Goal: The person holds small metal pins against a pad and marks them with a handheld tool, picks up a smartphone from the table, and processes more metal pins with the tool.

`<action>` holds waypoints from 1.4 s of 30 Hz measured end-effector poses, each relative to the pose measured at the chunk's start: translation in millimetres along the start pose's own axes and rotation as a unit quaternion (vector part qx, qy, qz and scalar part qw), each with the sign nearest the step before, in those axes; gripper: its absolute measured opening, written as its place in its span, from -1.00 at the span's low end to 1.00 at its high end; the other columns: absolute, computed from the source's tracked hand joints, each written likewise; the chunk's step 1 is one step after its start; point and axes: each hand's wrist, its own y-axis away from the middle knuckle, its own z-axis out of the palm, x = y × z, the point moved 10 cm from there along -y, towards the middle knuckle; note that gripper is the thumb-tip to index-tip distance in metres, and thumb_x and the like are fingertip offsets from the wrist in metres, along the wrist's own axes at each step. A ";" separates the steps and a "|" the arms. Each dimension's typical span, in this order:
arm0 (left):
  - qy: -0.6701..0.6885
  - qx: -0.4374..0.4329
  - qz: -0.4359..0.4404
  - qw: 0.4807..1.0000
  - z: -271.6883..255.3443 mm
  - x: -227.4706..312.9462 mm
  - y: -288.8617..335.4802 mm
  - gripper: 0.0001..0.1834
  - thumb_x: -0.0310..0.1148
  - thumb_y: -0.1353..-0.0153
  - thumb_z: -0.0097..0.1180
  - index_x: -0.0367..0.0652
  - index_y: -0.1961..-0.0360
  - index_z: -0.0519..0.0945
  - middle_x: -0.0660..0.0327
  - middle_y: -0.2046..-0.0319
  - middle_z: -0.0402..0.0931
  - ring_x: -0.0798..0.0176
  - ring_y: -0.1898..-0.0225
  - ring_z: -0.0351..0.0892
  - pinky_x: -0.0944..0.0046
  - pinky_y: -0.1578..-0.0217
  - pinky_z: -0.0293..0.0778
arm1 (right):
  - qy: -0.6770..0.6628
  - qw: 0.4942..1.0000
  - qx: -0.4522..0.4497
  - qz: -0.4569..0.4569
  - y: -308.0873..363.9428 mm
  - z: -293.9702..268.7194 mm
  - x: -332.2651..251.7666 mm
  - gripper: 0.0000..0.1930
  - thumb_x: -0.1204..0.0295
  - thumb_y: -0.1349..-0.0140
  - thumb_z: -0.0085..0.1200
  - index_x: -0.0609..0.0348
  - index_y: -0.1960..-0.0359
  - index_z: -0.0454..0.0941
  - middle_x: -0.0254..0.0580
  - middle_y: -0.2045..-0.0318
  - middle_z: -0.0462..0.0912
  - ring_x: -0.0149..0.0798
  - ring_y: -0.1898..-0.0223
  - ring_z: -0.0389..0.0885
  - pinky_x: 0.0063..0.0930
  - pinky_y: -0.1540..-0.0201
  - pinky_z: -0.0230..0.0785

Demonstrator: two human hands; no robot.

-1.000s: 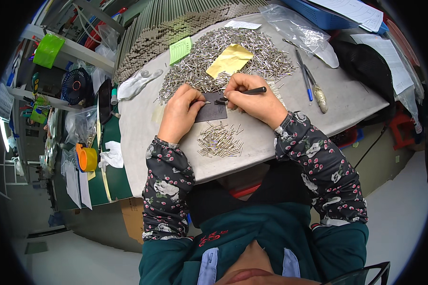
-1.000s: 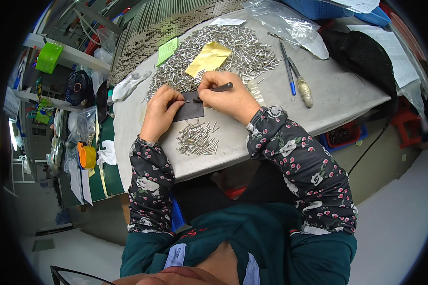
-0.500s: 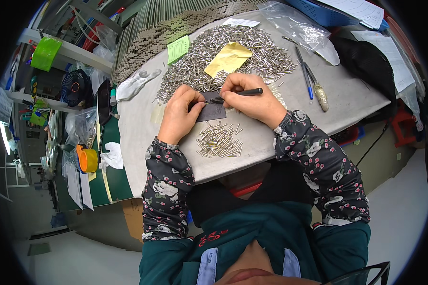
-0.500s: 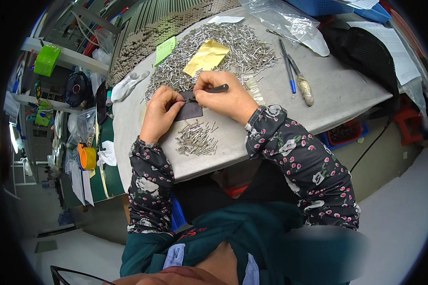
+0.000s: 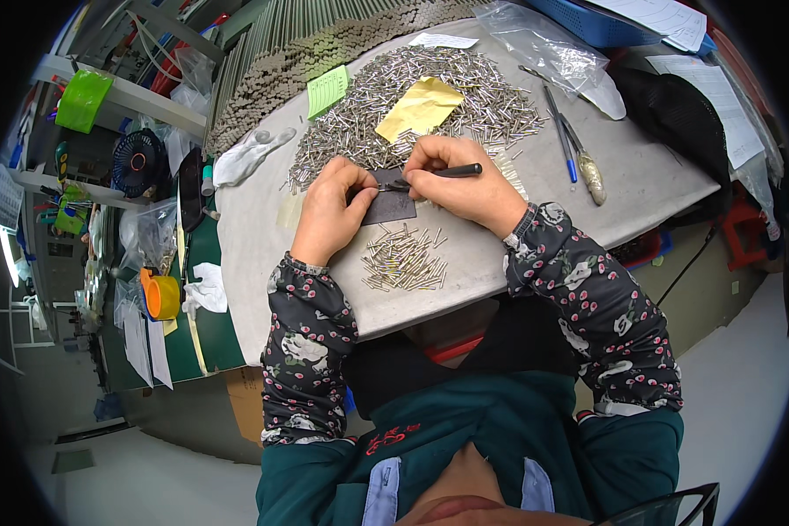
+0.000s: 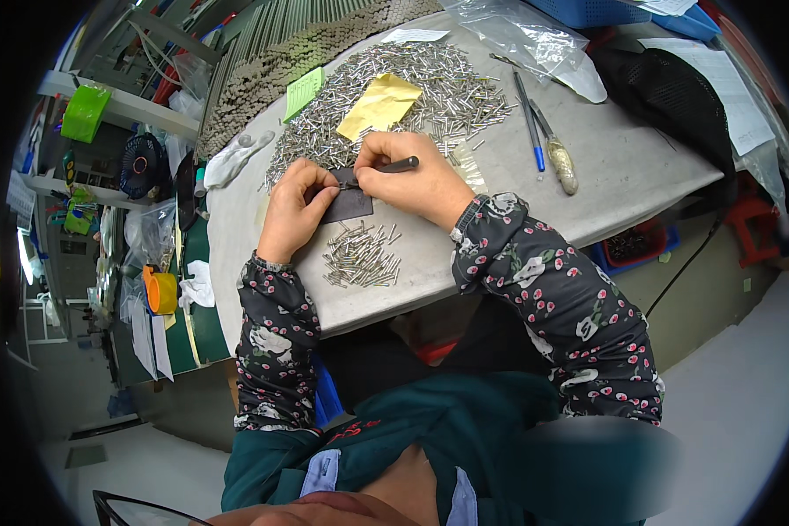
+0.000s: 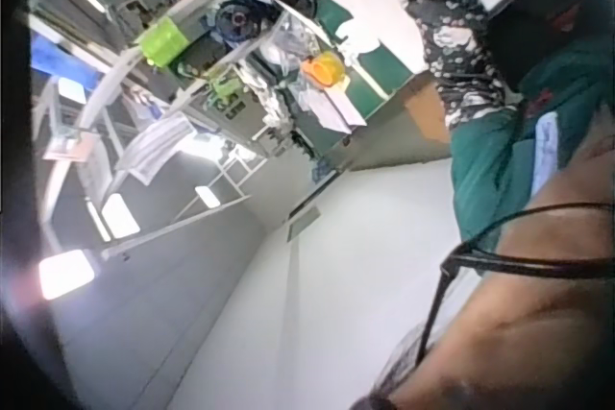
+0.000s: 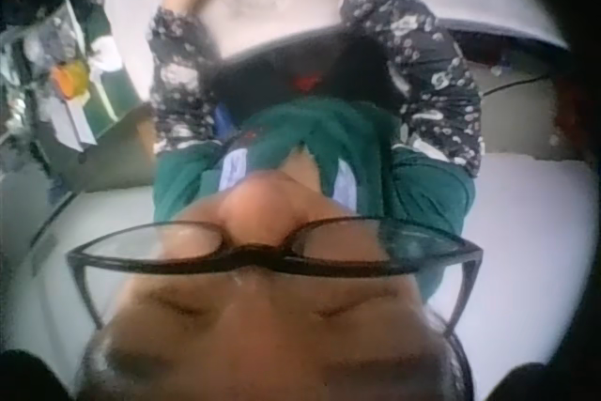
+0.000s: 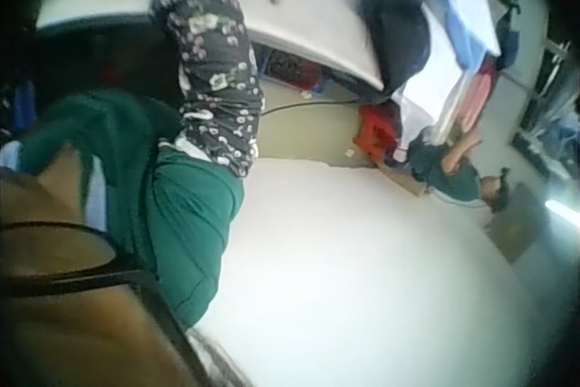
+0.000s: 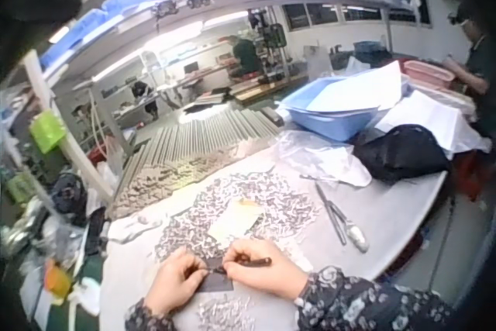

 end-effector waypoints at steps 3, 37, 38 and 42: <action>-0.003 0.000 -0.002 1.000 0.5 -0.8 -0.4 -0.92 -0.54 0.01 0.15 -0.27 0.44 0.53 0.15 0.46 0.41 0.15 0.40 0.48 0.26 0.37 0.39 | 0.005 1.000 0.000 -0.005 0.1 0.9 -0.7 -0.88 0.47 -0.10 0.02 0.29 0.43 0.48 -0.31 0.52 0.57 -0.53 0.47 0.56 -0.69 0.45 0.35; -0.043 0.042 -0.017 0.998 -1.1 10.1 4.9 -0.89 -0.44 0.07 0.09 -0.19 0.45 0.52 0.16 0.43 0.44 0.08 0.41 0.51 0.16 0.38 0.42 | -0.040 0.998 -0.026 0.040 -0.5 9.8 -1.3 -0.92 0.50 -0.09 -0.02 0.25 0.44 0.48 -0.30 0.56 0.57 -0.54 0.54 0.54 -0.71 0.55 0.32; -0.043 0.042 -0.017 0.998 -1.5 11.2 5.0 -0.89 -0.44 0.07 0.09 -0.19 0.45 0.52 0.16 0.43 0.44 0.08 0.41 0.51 0.16 0.38 0.42 | -0.040 0.998 -0.026 0.040 -0.3 9.7 -2.4 -0.92 0.50 -0.09 -0.02 0.25 0.44 0.48 -0.30 0.56 0.57 -0.54 0.54 0.54 -0.71 0.55 0.32; -0.048 0.031 -0.026 0.998 -2.8 9.1 5.9 -0.88 -0.46 0.08 0.09 -0.21 0.45 0.52 0.16 0.43 0.44 0.09 0.41 0.52 0.18 0.38 0.43 | -0.020 0.998 0.034 0.050 0.3 -2.8 -3.2 -0.90 0.49 -0.02 0.01 0.27 0.47 0.50 -0.29 0.58 0.57 -0.53 0.55 0.51 -0.67 0.52 0.33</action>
